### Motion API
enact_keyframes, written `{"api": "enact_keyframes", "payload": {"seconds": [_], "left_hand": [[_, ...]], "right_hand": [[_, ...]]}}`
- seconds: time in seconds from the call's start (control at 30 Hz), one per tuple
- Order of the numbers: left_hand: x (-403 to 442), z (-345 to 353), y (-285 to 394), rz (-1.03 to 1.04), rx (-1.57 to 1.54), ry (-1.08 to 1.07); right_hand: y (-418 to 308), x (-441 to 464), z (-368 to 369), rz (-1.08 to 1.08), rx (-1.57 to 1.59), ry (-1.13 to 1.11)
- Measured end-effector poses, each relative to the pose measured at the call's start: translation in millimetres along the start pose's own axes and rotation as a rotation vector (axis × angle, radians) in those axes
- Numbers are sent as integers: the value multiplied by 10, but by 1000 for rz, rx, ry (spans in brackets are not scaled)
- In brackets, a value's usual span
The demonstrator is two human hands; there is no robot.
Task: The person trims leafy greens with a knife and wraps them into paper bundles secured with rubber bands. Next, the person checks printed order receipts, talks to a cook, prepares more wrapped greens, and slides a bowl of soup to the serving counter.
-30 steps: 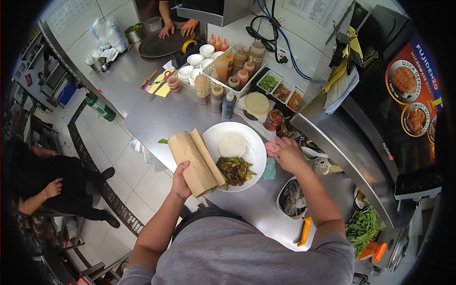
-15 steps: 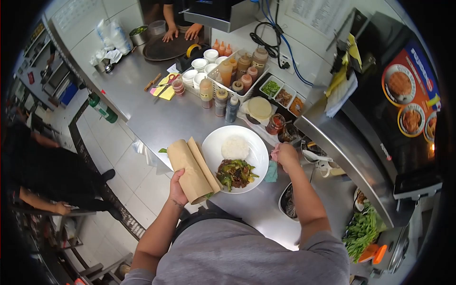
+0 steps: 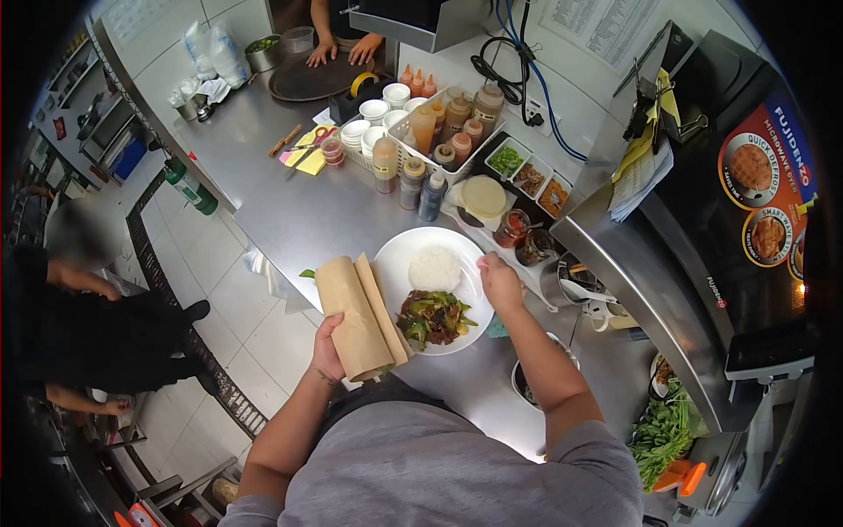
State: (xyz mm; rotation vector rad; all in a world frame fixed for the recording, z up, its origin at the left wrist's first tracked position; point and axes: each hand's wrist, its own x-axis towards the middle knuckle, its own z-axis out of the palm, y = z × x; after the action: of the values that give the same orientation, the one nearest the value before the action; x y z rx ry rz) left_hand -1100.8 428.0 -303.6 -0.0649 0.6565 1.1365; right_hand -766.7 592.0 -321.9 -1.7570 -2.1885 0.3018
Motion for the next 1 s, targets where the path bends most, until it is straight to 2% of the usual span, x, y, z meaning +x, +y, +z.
{"api": "enact_keyframes", "payload": {"seconds": [0.07, 0.1, 0.13, 0.2, 0.23, 0.27, 0.33, 0.4, 0.47, 0.5, 0.57, 0.63, 0.7, 0.73, 0.77, 0.8, 0.87, 0.9, 0.97, 1.0], "left_hand": [[-5, -1, 19, 13, 5, 8], [1, -19, 18, 4, -2, 6], [5, -40, 16, -5, -8, 4], [17, -76, 17, -2, -17, 5], [27, -78, 15, -6, -23, -1], [29, -81, 11, -17, -17, -3], [-10, -19, 27, -21, -12, -9], [-13, -31, 20, -34, -13, -23], [-4, -89, 28, 6, -25, -4], [-10, -97, 48, 18, -25, -6], [-57, -117, 85, 34, -34, -1], [-129, -139, 161, 50, -44, 2], [-218, -201, 259, 91, -58, 5], [-243, -277, 299, 108, -67, -6], [-290, -334, 350, 125, -75, -17], [-354, -358, 401, 165, -79, -18], [-476, -394, 493, 228, -120, 23], [-545, -389, 546, 239, -142, 18], [-654, -417, 633, 272, -172, 28], [-702, -445, 696, 285, -187, 36]], "right_hand": [[108, -11, 58, 135, 260, 373], [52, -21, -98, 369, 372, 416], [18, -44, -236, 363, 375, 411], [9, -190, -387, 355, 697, -34], [-58, -300, -345, -39, 559, 97], [-101, -338, -321, -28, 557, 103], [-298, -387, -415, 42, -56, -127], [-177, -344, -198, 92, -52, -54], [-153, -280, -115, 334, 127, 172], [70, -271, -33, 337, 142, 263], [170, -256, -113, 508, 789, 598], [-119, -433, -703, -61, -146, 734], [-108, -677, -630, -10, 305, 522], [-243, -916, -654, 134, 277, 337], [-52, -1095, -367, 677, 641, -140], [-244, -1229, -437, 874, 928, -361], [-478, -1393, -375, 939, 1258, -613], [-560, -1443, -241, 917, 1251, -630], [-669, -1540, 16, 750, 1691, -427], [-704, -1541, 55, 740, 1688, -444]]}}
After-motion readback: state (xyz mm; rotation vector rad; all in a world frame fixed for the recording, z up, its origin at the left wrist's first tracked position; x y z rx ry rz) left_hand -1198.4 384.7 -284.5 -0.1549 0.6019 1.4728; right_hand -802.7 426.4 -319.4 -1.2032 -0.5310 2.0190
